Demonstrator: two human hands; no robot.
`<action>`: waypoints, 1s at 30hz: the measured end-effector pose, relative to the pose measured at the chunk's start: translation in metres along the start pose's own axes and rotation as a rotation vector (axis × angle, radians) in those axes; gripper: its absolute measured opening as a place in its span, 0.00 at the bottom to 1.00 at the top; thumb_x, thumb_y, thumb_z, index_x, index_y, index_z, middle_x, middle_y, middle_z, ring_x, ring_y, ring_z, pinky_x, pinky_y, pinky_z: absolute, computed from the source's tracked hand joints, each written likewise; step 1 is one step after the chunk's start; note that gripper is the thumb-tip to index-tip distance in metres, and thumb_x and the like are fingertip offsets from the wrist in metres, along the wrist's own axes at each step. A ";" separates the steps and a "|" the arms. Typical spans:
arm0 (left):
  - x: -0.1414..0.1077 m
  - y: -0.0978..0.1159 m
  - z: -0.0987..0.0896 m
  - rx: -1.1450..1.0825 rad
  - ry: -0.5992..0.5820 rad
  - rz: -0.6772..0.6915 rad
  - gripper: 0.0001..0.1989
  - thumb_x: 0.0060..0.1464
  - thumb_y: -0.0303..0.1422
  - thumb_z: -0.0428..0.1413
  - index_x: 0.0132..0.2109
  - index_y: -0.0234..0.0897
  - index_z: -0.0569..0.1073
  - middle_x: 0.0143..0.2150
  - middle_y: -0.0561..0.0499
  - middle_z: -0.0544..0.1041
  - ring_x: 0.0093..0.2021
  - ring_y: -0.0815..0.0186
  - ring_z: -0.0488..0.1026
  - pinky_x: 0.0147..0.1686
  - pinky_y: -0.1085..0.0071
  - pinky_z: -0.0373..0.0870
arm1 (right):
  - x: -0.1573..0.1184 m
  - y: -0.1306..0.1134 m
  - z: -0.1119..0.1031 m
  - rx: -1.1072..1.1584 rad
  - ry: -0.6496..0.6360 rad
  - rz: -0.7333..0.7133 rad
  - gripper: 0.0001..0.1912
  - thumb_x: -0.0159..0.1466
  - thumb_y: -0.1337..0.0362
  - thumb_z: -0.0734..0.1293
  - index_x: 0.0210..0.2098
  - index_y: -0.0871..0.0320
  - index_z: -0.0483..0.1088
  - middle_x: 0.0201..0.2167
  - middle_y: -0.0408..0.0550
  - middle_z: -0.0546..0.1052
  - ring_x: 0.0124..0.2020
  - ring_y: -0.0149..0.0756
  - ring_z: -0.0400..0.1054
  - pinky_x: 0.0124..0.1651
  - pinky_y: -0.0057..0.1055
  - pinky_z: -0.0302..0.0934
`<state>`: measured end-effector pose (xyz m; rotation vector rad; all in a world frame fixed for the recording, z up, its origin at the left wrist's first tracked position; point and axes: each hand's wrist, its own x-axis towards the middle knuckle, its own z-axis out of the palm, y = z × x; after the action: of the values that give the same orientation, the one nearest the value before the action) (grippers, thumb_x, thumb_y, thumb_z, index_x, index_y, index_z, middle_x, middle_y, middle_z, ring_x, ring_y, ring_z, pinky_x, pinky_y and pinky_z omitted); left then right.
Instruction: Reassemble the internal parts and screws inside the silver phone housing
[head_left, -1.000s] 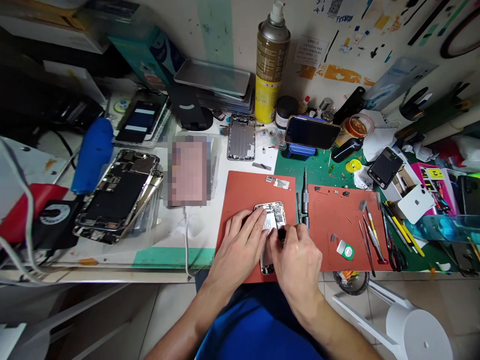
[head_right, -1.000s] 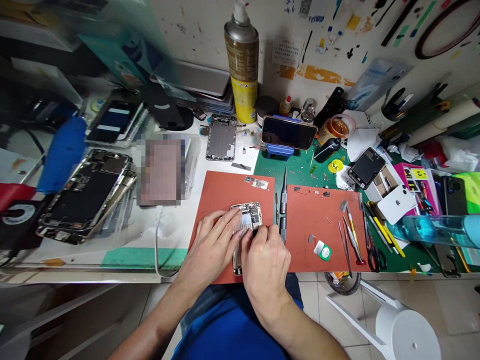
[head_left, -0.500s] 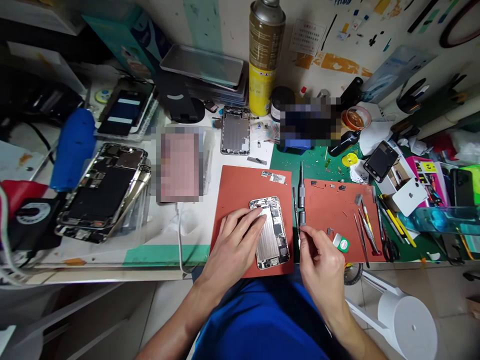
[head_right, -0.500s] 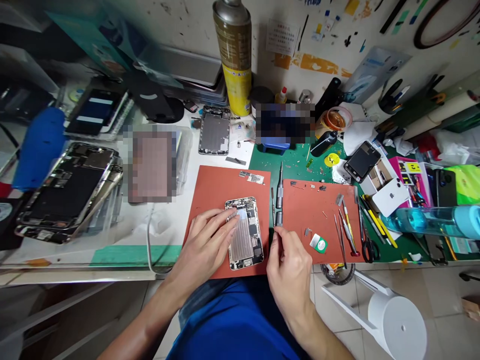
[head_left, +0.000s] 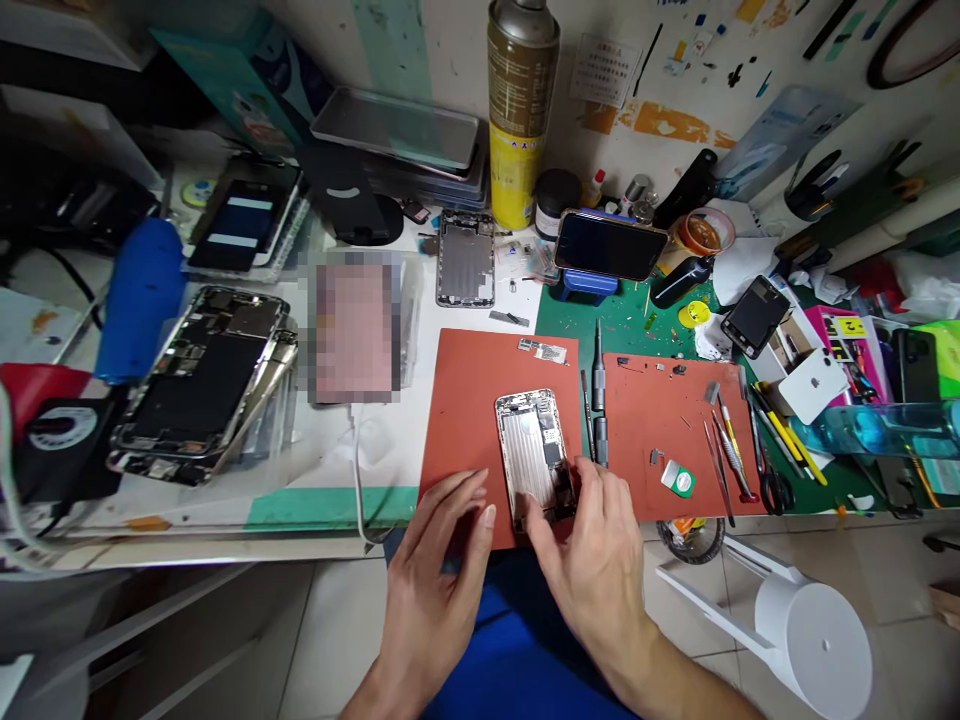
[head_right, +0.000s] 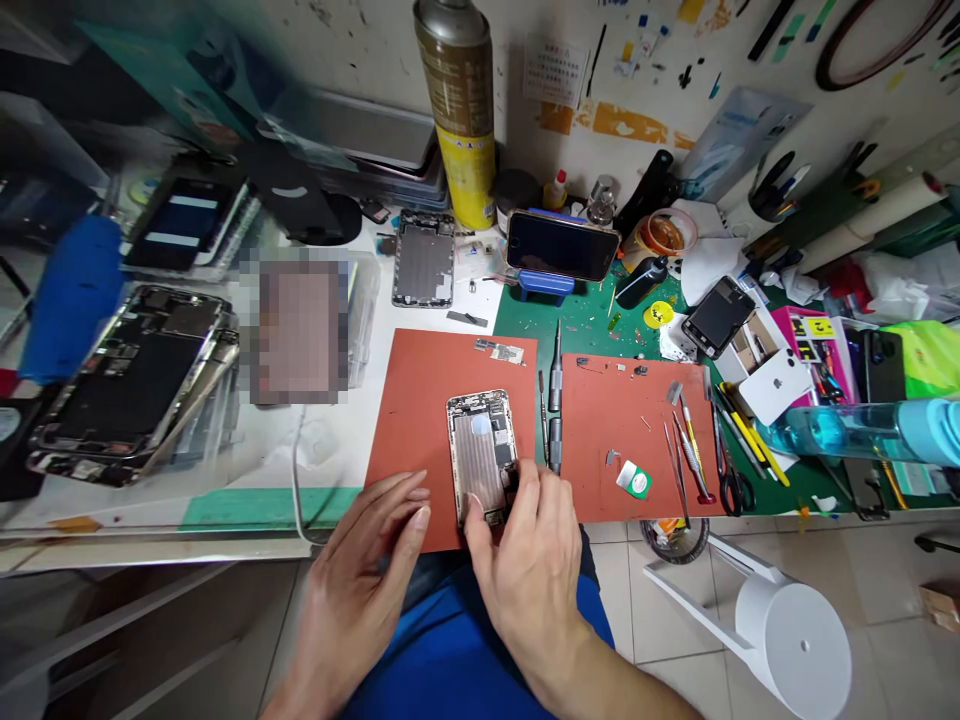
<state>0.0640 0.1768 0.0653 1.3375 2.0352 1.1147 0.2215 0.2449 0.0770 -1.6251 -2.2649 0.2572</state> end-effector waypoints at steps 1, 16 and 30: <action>-0.002 0.001 -0.002 -0.073 -0.012 -0.071 0.12 0.71 0.36 0.56 0.57 0.47 0.78 0.59 0.47 0.80 0.59 0.58 0.80 0.54 0.62 0.83 | 0.001 -0.002 0.000 0.001 0.007 -0.007 0.22 0.76 0.52 0.64 0.58 0.65 0.68 0.46 0.61 0.77 0.46 0.51 0.71 0.47 0.45 0.70; -0.007 0.002 0.011 -0.201 -0.089 -0.210 0.20 0.71 0.41 0.55 0.67 0.48 0.70 0.64 0.44 0.77 0.55 0.59 0.83 0.49 0.64 0.86 | 0.023 -0.014 0.018 -0.240 0.081 0.032 0.14 0.74 0.64 0.62 0.34 0.59 0.75 0.30 0.50 0.73 0.32 0.44 0.70 0.31 0.36 0.59; -0.005 0.001 0.008 -0.232 -0.144 -0.226 0.22 0.71 0.42 0.56 0.68 0.49 0.69 0.66 0.42 0.76 0.55 0.56 0.83 0.29 0.73 0.85 | 0.011 -0.004 0.004 -0.058 0.060 0.030 0.15 0.77 0.57 0.61 0.44 0.59 0.76 0.34 0.50 0.75 0.32 0.42 0.73 0.33 0.36 0.64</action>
<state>0.0726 0.1759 0.0613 1.0159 1.8362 1.0809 0.2133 0.2542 0.0767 -1.6732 -2.2244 0.1498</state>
